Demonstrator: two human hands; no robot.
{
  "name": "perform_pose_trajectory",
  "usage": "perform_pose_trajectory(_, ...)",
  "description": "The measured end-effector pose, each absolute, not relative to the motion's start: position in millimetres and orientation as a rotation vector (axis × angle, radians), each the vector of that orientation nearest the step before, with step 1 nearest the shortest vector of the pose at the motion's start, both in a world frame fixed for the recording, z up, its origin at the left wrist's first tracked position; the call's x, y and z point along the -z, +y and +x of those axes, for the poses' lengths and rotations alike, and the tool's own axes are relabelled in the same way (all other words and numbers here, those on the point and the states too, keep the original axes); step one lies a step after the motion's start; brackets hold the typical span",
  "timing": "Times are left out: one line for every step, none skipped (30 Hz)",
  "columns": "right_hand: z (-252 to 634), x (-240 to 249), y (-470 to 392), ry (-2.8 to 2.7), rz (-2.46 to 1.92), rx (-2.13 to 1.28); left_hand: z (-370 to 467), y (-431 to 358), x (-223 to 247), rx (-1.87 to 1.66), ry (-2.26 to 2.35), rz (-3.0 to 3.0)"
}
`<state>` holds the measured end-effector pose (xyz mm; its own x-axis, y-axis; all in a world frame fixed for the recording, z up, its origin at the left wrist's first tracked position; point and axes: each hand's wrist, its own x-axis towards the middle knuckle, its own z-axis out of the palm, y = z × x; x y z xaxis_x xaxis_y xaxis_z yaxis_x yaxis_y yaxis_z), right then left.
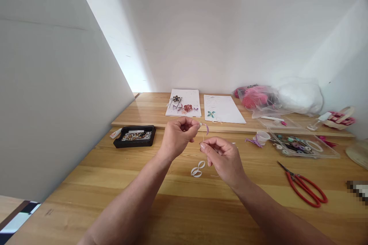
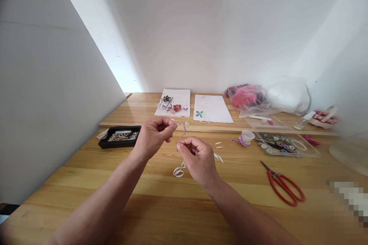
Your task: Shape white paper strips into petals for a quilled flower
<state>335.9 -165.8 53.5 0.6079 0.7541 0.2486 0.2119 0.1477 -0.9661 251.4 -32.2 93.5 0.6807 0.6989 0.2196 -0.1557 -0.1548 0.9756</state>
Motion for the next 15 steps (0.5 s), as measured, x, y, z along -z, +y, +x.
perform_pose_trajectory(335, -55, -167, -0.924, -1.428, -0.431, 251, -32, -94, -0.807, 0.467, 1.580)
perform_pose_trajectory(334, -57, -169, -0.969, -1.452, -0.376, 251, -32, -94, -0.817, 0.471, 1.606)
perform_pose_trajectory(333, -59, -171, -1.018, -1.476, -0.307, 251, -32, -94, -0.824, 0.473, 1.637)
perform_pose_trajectory(333, -61, -173, -1.069, -1.500, -0.225, 250, -32, -94, -0.827, 0.471, 1.675)
perform_pose_trajectory(334, -63, -175, -1.121, -1.520, -0.131, 249, -32, -94, -0.825, 0.467, 1.720)
perform_pose_trajectory(335, -66, -178, -1.168, -1.535, -0.033, 248, -32, -94, -0.816, 0.462, 1.769)
perform_pose_trajectory(336, -70, -180, -1.210, -1.545, 0.065, 247, -32, -94, -0.797, 0.452, 1.817)
perform_pose_trajectory(338, -73, -182, -1.244, -1.549, 0.152, 246, -33, -94, -0.769, 0.436, 1.861)
perform_pose_trajectory(340, -76, -184, -1.267, -1.550, 0.224, 245, -33, -95, -0.730, 0.416, 1.897)
perform_pose_trajectory(342, -79, -185, -1.284, -1.552, 0.272, 244, -34, -95, -0.683, 0.385, 1.923)
perform_pose_trajectory(344, -82, -187, -1.285, -1.553, 0.290, 243, -35, -95, -0.635, 0.350, 1.939)
perform_pose_trajectory(345, -84, -188, -1.275, -1.553, 0.271, 243, -36, -95, -0.588, 0.314, 1.948)
perform_pose_trajectory(347, -86, -188, -1.254, -1.552, 0.221, 242, -37, -95, -0.545, 0.278, 1.950)
perform_pose_trajectory(349, -88, -188, -1.228, -1.546, 0.151, 242, -38, -95, -0.507, 0.245, 1.946)
perform_pose_trajectory(351, -89, -188, -1.198, -1.535, 0.076, 242, -38, -94, -0.471, 0.214, 1.938)
